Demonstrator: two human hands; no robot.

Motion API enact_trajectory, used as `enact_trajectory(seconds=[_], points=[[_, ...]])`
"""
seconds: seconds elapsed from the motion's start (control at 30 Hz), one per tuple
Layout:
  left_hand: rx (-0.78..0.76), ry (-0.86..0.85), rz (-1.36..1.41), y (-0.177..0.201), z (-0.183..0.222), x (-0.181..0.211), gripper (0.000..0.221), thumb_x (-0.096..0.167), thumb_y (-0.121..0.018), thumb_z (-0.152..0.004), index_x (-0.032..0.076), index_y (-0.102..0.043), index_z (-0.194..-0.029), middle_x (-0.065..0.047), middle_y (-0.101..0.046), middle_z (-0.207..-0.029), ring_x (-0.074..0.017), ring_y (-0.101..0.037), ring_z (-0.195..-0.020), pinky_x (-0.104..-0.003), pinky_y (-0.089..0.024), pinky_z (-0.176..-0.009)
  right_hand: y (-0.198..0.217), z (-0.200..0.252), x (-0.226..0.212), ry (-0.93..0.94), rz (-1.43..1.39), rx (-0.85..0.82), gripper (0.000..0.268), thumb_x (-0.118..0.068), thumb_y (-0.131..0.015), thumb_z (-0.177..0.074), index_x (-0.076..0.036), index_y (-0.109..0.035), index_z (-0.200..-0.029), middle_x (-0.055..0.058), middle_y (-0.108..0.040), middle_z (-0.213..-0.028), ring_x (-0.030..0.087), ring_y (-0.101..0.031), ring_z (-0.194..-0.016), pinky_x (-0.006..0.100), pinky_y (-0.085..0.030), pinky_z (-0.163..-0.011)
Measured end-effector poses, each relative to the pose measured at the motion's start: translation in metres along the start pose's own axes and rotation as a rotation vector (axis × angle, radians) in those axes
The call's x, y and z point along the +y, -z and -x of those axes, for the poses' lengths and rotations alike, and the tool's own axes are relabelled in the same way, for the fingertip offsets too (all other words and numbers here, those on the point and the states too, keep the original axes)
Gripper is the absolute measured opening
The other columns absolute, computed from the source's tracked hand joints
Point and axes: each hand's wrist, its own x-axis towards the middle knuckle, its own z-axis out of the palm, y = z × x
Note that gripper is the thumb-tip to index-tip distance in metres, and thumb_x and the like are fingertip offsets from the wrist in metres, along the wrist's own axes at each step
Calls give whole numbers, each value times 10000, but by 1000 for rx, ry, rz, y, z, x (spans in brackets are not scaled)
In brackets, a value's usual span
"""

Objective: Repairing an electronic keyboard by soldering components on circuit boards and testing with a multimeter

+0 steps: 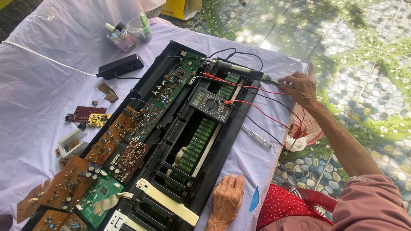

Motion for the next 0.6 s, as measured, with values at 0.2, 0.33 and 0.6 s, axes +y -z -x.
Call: enact_trajectory(seconds=[0.2,0.33,0.6], points=[[20,9,-5,5,-4,1,38,75,-609,-1021,84,-618,-985,-35,-493,-786,-191,-487,-660,-314,-476,-555,-2,-8,-2,-21,-129,-6,222,-346,-795,-958,-260,-805,-1163,29,-683,-976,191,-629,-817,351,-468,-681],[-27,21,29,5,-2,-1,57,129,-599,-1043,80,-629,-1036,-46,-514,-822,-203,-509,-688,-325,-489,-585,-5,-11,-2,-98,-164,-46,274,-426,-776,-943,-252,-785,-1155,23,-671,-989,185,-607,-801,361,-450,-693],[-29,13,-2,2,-2,-3,59,116,-591,-1036,87,-638,-1060,-34,-509,-814,-182,-495,-676,-303,-478,-554,-20,0,2,-28,-114,125,216,-391,-785,-971,-239,-794,-1125,30,-644,-977,197,-622,-825,355,-449,-699]])
